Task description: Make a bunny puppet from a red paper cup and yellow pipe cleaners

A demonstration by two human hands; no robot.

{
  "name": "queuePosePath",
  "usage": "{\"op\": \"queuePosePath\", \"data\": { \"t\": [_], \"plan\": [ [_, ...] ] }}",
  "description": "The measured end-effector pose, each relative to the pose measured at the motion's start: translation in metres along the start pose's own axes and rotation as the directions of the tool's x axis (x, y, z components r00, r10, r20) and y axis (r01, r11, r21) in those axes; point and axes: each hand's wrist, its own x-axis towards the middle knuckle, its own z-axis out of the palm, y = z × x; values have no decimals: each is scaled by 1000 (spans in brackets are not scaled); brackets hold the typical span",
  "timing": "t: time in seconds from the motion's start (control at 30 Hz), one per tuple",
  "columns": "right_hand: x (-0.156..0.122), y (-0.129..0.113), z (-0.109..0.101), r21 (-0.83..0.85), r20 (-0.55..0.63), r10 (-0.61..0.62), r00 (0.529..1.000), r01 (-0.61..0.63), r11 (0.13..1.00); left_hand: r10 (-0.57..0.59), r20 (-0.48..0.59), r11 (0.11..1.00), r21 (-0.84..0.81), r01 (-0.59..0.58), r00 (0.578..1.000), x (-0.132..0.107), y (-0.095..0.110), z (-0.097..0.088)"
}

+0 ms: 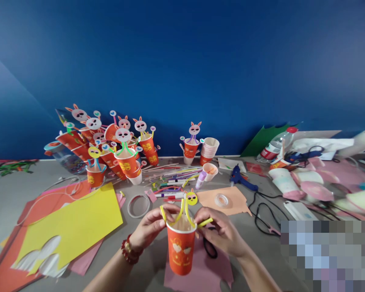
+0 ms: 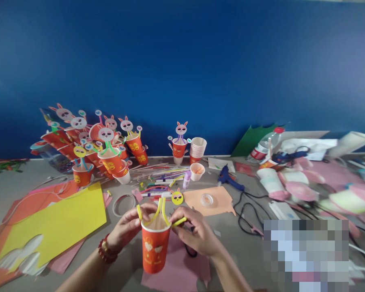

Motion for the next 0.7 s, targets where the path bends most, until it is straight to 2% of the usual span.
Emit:
{"op": "queuePosePath", "data": {
  "t": [0.3,0.5,0.7],
  "plan": [
    [-1,-1,-6,-89,31,33,999,-30,996,-101,30,994,33,100,994,0,5,-2],
    [0,-2,-8,-86,50,100,994,-95,992,-50,57,995,95,44,997,7,14,4],
    [-1,0,-4,25,40,173,984,-174,984,-56,60,990,129,48,997,8,15,5]
  ]
}}
